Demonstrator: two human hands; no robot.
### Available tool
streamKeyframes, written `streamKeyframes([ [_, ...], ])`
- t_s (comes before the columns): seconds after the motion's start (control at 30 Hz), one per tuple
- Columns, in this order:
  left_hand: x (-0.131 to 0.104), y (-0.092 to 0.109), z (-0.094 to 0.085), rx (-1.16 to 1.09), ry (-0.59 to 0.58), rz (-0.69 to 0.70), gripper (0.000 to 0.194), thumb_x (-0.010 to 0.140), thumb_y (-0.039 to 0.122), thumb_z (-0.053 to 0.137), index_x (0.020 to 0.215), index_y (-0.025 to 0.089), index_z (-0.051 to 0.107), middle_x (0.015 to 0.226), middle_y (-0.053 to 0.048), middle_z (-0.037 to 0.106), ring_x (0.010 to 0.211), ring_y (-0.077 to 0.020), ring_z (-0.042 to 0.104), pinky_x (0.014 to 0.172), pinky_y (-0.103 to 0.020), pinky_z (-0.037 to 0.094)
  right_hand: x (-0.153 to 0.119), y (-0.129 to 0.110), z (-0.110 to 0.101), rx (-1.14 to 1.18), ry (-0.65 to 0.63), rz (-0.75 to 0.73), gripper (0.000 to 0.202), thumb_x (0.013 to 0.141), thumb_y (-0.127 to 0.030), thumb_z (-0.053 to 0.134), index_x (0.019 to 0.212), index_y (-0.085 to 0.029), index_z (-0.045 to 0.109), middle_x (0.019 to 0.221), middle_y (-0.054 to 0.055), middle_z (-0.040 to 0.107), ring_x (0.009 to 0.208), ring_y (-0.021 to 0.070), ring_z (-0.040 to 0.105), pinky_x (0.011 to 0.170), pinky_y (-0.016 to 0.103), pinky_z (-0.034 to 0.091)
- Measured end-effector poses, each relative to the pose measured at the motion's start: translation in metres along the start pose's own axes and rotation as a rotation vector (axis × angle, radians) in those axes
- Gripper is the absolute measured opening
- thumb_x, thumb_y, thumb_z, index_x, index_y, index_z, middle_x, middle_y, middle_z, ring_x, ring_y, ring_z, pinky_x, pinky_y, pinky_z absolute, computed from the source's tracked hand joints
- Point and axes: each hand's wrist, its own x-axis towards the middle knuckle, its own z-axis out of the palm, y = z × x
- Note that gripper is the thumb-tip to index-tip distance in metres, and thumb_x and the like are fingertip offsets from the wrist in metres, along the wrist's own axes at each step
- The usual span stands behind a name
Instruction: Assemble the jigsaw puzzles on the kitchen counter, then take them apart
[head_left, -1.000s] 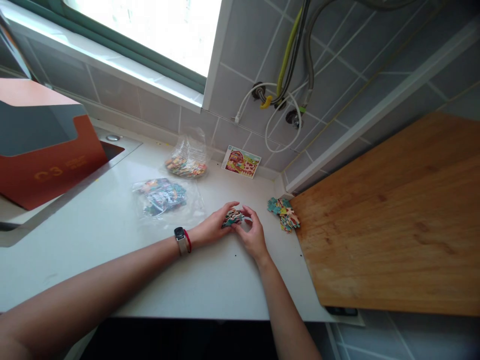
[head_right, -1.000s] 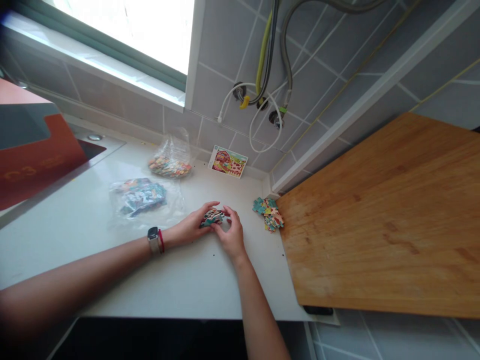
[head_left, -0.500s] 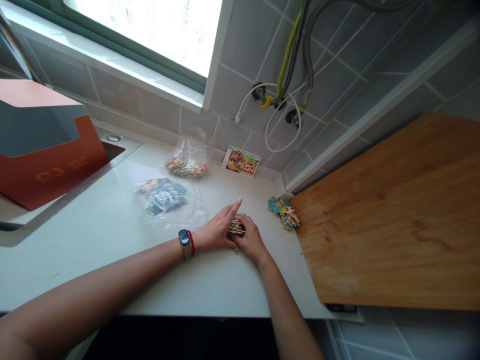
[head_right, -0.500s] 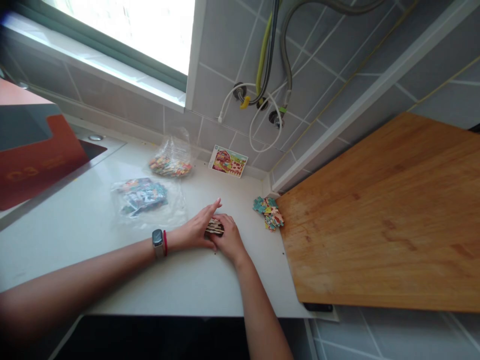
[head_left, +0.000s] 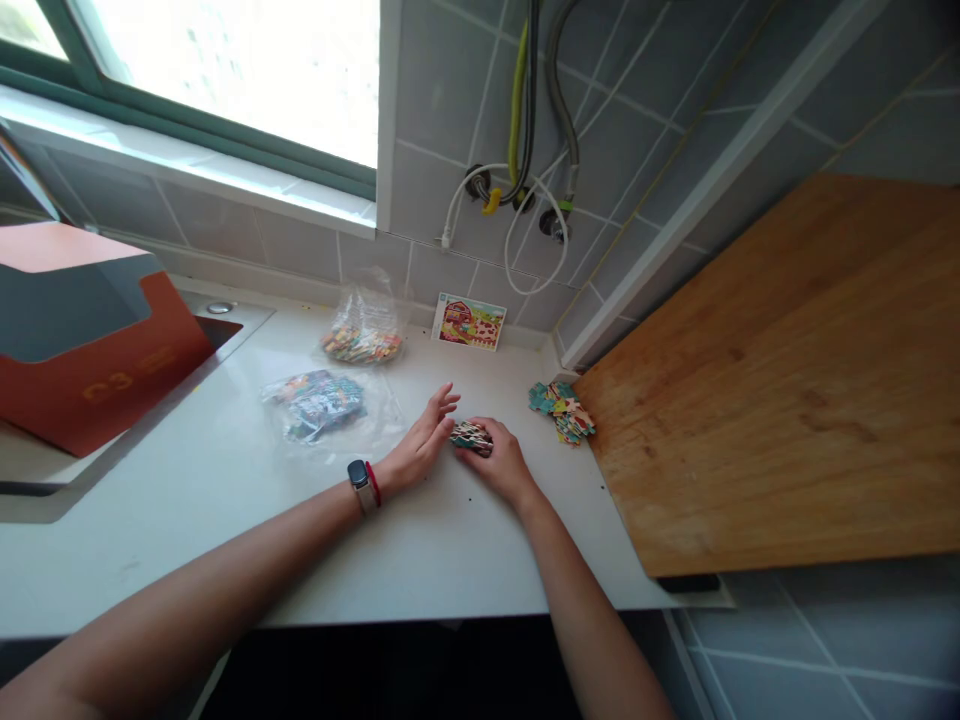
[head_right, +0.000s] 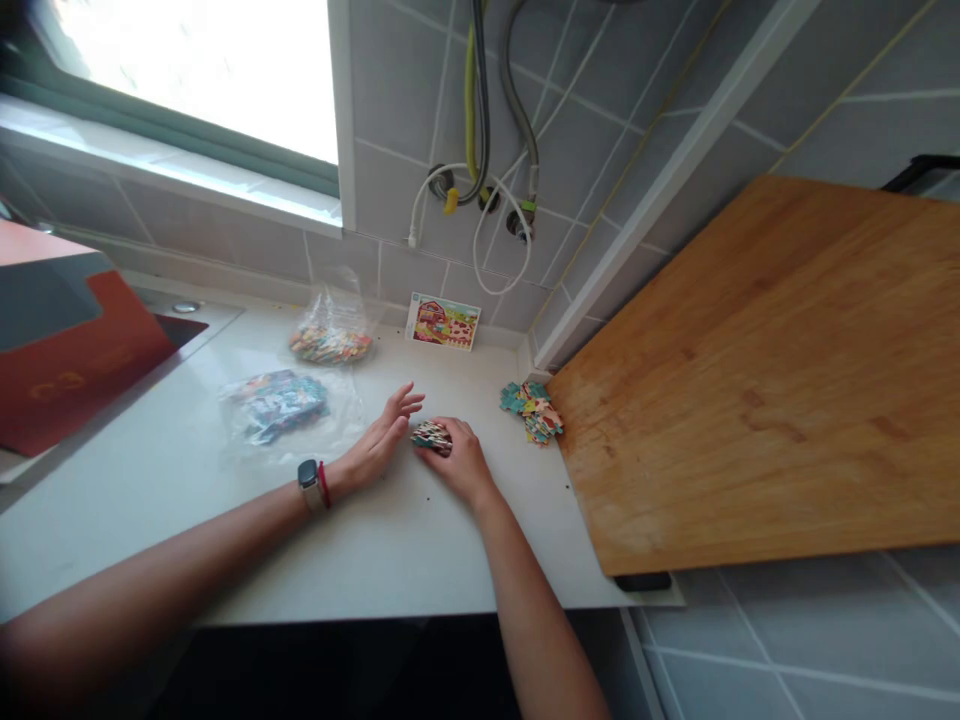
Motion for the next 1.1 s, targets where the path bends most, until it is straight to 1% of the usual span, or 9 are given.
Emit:
streamKeyframes([
  [0.1,0.0,0.001,-0.002,0.027,0.014,-0.019,0.06,0.111,0.054,0.027,0.162,0.022,0.026,0.151,-0.017,0.055,0.143,-0.0274,0.053,0.122,-0.055,0.039,0.001,0.003,0.001,-0.079,-0.045,-0.013,0.042,0.077,-0.031,0.088,0.113,-0.023,0.07,0.113,0.008,0.073,0.109,0.0261,0.065,0.1,0.041,0.051],
  [0.2,-0.002,0.008,-0.003,0.092,-0.083,0.011,0.058,0.112,0.047,0.021,0.163,0.019,0.023,0.152,-0.016,0.055,0.145,-0.029,0.051,0.124,-0.054,0.037,0.004,0.005,0.006,-0.099,-0.035,-0.007,0.047,0.076,-0.031,0.089,0.116,-0.023,0.067,0.115,0.008,0.072,0.108,0.0261,0.065,0.098,0.041,0.051],
  [0.33,-0.004,0.017,0.003,0.193,-0.249,0.068,0.069,0.106,0.043,0.048,0.166,0.021,0.022,0.169,-0.016,0.035,0.159,-0.0355,0.03,0.132,-0.055,0.023,0.009,0.004,0.017,-0.083,-0.015,-0.056,0.041,0.079,-0.025,0.081,0.116,-0.02,0.064,0.119,0.011,0.072,0.111,0.0272,0.064,0.1,0.041,0.05],
  [0.4,-0.004,0.018,0.01,0.22,-0.244,0.063,0.072,0.106,0.039,0.049,0.168,0.023,0.015,0.174,-0.015,0.026,0.162,-0.0337,0.02,0.133,-0.054,0.017,0.012,0.004,0.021,-0.048,-0.001,-0.083,0.037,0.079,-0.021,0.077,0.114,-0.02,0.063,0.118,0.011,0.071,0.111,0.0268,0.065,0.1,0.041,0.05],
  [0.53,-0.003,0.014,0.024,0.183,-0.174,0.024,0.069,0.112,0.042,0.029,0.168,0.023,-0.005,0.174,-0.017,0.022,0.162,-0.0275,0.024,0.132,-0.053,0.02,0.015,0.005,0.021,0.034,0.0,-0.09,0.037,0.077,-0.018,0.074,0.112,-0.021,0.063,0.117,0.009,0.072,0.109,0.0253,0.066,0.098,0.039,0.05],
  [0.8,-0.014,0.037,0.03,0.44,-0.067,0.093,0.056,0.11,0.041,0.039,0.16,0.023,0.021,0.167,-0.017,0.032,0.158,-0.0293,0.031,0.131,-0.054,0.027,0.013,0.006,0.01,0.023,-0.049,-0.1,0.031,0.08,-0.015,0.077,0.109,-0.019,0.065,0.112,0.009,0.072,0.106,0.0241,0.066,0.096,0.037,0.049],
  [0.97,-0.06,0.073,0.006,0.66,-0.12,0.198,0.035,0.106,0.028,0.051,0.14,0.034,0.048,0.161,-0.009,0.044,0.154,-0.0335,0.038,0.126,-0.057,0.039,0.01,0.007,0.008,-0.062,-0.066,-0.097,0.042,0.077,-0.022,0.087,0.113,-0.019,0.066,0.116,0.01,0.071,0.111,0.0268,0.063,0.099,0.041,0.049],
  [1.03,-0.083,0.085,-0.016,0.799,-0.102,0.266,0.031,0.103,0.022,0.055,0.131,0.034,0.056,0.152,-0.008,0.053,0.151,-0.0338,0.04,0.122,-0.059,0.042,0.009,0.005,0.006,-0.055,-0.066,-0.088,0.043,0.076,-0.022,0.088,0.113,-0.019,0.067,0.115,0.01,0.071,0.111,0.0267,0.063,0.1,0.042,0.048],
  [1.1,-0.1,0.094,-0.045,0.956,0.025,0.286,0.031,0.101,0.019,0.057,0.129,0.032,0.059,0.145,-0.009,0.057,0.146,-0.0338,0.046,0.118,-0.059,0.045,0.007,0.0,0.004,0.003,-0.064,-0.067,0.044,0.074,-0.019,0.089,0.112,-0.019,0.067,0.114,0.009,0.071,0.11,0.026,0.064,0.102,0.042,0.047],
])
